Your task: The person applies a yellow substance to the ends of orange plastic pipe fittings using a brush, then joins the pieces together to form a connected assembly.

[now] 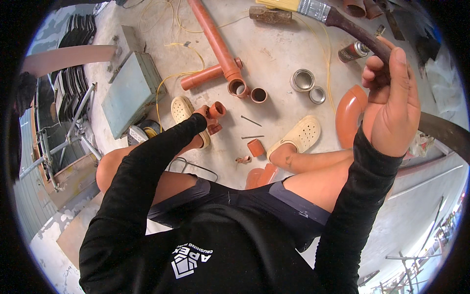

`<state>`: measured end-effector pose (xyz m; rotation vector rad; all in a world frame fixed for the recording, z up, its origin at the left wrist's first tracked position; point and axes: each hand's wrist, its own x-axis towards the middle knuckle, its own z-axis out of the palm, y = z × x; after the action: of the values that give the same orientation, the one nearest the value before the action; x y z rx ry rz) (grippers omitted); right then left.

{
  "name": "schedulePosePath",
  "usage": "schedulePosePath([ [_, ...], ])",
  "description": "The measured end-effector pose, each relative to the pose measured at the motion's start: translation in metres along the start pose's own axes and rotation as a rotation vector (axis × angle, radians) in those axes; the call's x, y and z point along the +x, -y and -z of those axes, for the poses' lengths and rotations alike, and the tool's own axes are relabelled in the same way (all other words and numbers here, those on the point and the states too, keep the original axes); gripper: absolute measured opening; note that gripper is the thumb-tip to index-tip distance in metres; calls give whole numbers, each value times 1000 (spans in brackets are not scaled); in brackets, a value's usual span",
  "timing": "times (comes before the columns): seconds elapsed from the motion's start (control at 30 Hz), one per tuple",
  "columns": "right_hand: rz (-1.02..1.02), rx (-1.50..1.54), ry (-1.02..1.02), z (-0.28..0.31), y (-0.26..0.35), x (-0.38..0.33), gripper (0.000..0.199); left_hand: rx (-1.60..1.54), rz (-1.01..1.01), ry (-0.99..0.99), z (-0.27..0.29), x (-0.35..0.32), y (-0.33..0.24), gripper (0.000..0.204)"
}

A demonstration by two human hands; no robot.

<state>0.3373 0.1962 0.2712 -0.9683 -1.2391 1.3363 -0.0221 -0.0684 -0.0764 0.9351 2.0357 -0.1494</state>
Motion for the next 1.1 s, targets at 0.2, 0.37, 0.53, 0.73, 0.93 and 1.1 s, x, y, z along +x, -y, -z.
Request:
schedulePosePath([
  [0.2, -55, -3, 21, -5, -4, 3, 39, 5, 100, 19, -21, 11, 21, 82],
  [0.37, -53, 9, 21, -2, -3, 3, 39, 110, 57, -86, -7, -8, 10, 86],
  [0.53, -38, -16, -36, 10, -6, 6, 36, 481, 44, 266, 30, -27, -40, 75],
  [0.73, -99, -218, -200, 26, -29, 15, 30, -312, -79, -62, -74, -35, -132, 84],
  [0.93, -86, -789, -69, 38, -91, 11, 30, -741, -117, -740, -151, 16, -190, 99],
  [1.1, -99, -1101, 69, 36, -147, 7, 27, -827, 46, -575, -143, 52, -208, 83],
])
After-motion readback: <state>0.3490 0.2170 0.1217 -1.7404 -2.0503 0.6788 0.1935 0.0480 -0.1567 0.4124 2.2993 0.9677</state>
